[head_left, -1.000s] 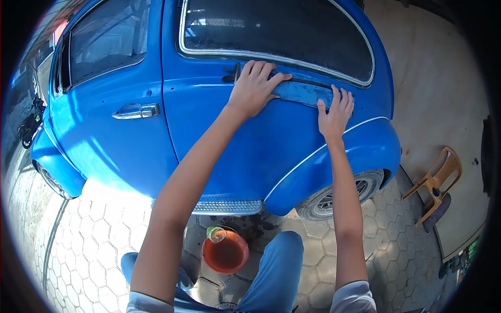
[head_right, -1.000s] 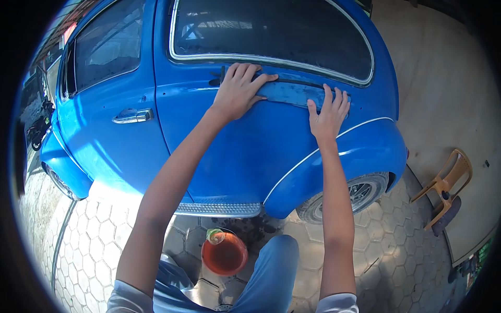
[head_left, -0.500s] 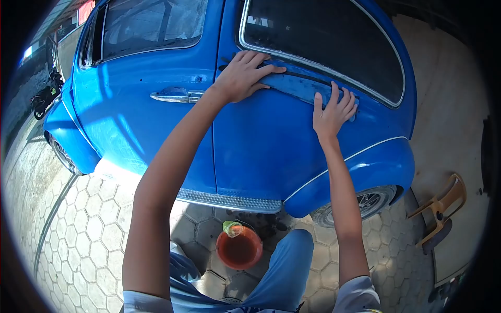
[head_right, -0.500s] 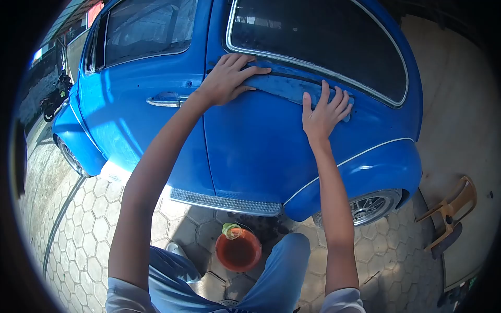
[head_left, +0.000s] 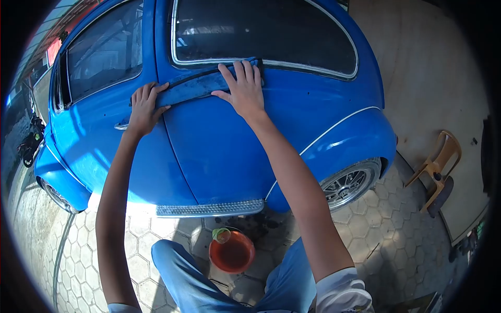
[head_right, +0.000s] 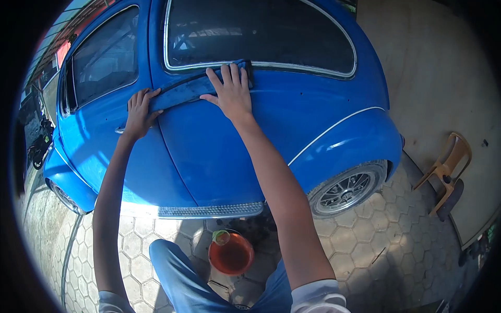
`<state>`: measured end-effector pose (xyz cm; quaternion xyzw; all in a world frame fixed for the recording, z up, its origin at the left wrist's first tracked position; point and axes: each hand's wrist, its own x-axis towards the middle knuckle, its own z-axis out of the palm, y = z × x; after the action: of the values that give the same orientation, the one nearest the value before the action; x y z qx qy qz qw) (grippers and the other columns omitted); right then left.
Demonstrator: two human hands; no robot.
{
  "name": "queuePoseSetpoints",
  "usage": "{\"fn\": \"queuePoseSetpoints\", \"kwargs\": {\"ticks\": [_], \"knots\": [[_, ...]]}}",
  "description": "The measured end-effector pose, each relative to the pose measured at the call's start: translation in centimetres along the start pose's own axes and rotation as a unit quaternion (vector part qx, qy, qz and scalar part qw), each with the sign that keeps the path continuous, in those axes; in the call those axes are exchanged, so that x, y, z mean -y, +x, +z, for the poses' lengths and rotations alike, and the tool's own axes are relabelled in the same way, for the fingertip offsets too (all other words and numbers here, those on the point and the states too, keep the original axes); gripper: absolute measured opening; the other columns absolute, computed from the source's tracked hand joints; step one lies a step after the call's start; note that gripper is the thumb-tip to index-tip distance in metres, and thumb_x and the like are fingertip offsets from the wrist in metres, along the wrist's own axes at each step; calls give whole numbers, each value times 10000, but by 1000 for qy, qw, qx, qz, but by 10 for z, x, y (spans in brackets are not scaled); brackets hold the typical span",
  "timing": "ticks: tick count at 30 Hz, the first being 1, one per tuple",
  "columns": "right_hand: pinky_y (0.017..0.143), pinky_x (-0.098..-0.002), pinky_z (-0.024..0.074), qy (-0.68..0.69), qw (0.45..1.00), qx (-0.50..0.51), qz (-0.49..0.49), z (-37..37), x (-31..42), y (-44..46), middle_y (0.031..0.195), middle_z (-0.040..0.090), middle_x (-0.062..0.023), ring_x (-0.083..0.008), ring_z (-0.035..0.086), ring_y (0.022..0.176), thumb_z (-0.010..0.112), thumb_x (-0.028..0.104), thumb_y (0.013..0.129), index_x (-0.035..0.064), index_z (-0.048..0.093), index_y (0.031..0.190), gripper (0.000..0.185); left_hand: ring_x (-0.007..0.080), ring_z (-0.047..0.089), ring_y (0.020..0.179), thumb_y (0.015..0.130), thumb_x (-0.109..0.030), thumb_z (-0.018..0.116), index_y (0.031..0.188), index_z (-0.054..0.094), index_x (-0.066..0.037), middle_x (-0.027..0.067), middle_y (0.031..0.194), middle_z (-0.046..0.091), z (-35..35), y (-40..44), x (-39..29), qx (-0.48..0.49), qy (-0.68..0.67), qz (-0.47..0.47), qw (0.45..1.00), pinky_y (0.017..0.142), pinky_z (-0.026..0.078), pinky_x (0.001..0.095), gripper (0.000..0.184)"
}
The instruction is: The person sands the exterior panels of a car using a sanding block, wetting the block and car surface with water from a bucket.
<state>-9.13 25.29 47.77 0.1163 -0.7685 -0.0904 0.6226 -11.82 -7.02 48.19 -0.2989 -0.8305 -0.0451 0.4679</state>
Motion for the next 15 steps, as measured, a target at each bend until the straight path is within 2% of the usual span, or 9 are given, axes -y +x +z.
{"fn": "queuePoseSetpoints", "kwargs": {"ticks": [4,7,11,15], "knots": [[1180,-538,354,5,999,13,39,-20,-69,-42,1391,540,-167,-371,452,1361,673,679,880,197,542,1495,792,355,445,1370,916,-313,751,1527,507,-227,138,1447,511,11,35,-75,-4,7,44,999,1174,325,496,664],[1166,-541,360,10,996,34,87,-47,-121,-80,1404,526,-171,-371,441,1362,757,562,869,184,525,1502,773,328,462,1347,934,-364,729,1518,522,-249,115,1426,529,23,68,-137,-12,-14,95,995,1167,347,478,629],[1183,-543,322,-8,987,58,148,-67,-167,-132,1456,468,-197,-397,402,1398,754,466,912,114,473,1525,760,304,472,1367,938,-392,725,1482,553,-313,84,1422,561,49,102,-198,-35,-52,151,987,1192,352,464,576],[1188,-572,294,5,982,60,181,-69,-182,-164,1473,442,-226,-438,364,1415,714,477,948,112,453,1545,747,299,468,1400,926,-400,738,1453,577,-345,75,1460,564,65,111,-223,-36,-59,156,985,1225,341,462,553]]}}
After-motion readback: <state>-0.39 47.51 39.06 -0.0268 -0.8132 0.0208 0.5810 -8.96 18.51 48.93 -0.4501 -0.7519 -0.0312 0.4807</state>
